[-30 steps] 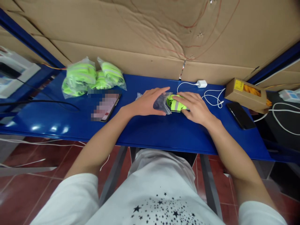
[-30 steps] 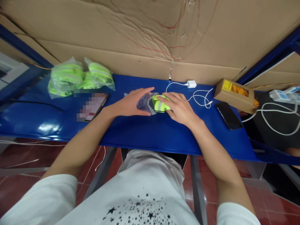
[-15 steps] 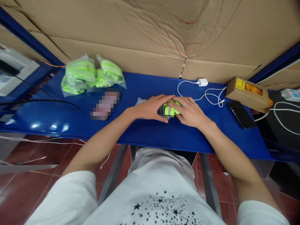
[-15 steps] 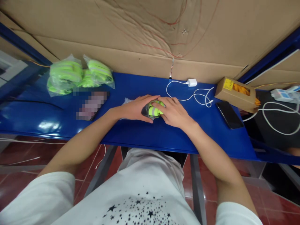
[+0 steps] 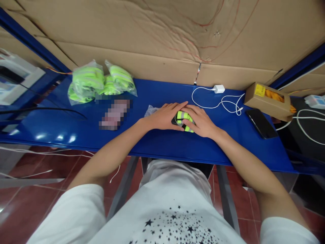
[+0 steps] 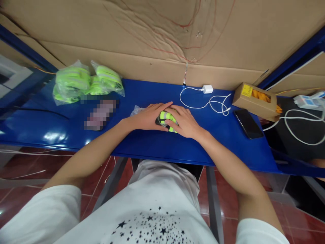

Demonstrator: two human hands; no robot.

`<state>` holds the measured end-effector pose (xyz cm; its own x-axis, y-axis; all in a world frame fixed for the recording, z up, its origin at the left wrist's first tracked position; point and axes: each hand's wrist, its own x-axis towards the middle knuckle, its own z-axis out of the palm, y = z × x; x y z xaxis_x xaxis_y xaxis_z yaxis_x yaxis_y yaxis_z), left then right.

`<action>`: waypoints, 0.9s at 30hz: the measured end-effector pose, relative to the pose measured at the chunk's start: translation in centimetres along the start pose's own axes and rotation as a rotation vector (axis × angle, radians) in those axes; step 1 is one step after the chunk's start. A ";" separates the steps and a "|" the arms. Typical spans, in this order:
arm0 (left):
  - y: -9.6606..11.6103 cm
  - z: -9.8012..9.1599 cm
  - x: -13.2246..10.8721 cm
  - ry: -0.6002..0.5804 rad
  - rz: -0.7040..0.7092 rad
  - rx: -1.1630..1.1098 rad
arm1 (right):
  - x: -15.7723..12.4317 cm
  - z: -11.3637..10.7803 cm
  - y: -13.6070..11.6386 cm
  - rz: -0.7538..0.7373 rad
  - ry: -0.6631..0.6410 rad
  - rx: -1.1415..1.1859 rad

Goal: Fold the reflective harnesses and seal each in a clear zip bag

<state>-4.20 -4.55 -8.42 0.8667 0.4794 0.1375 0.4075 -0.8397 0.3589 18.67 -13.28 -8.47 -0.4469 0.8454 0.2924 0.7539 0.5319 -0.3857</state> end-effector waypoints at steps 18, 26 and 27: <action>1.2 0.2 -0.1 0.039 0.084 0.140 | 0.5 0.9 -0.3 -0.035 0.176 0.145; 1.6 -0.9 -0.6 0.013 0.144 0.178 | 0.2 1.6 -1.4 -0.070 0.079 -0.209; 1.7 -0.8 -0.5 0.018 0.130 0.164 | 0.3 1.8 -1.5 -0.067 0.074 -0.219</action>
<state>-4.15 -6.04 -7.12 0.9103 0.3680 0.1896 0.3356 -0.9242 0.1825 16.53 -13.78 -9.37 -0.4689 0.7985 0.3776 0.8137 0.5568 -0.1669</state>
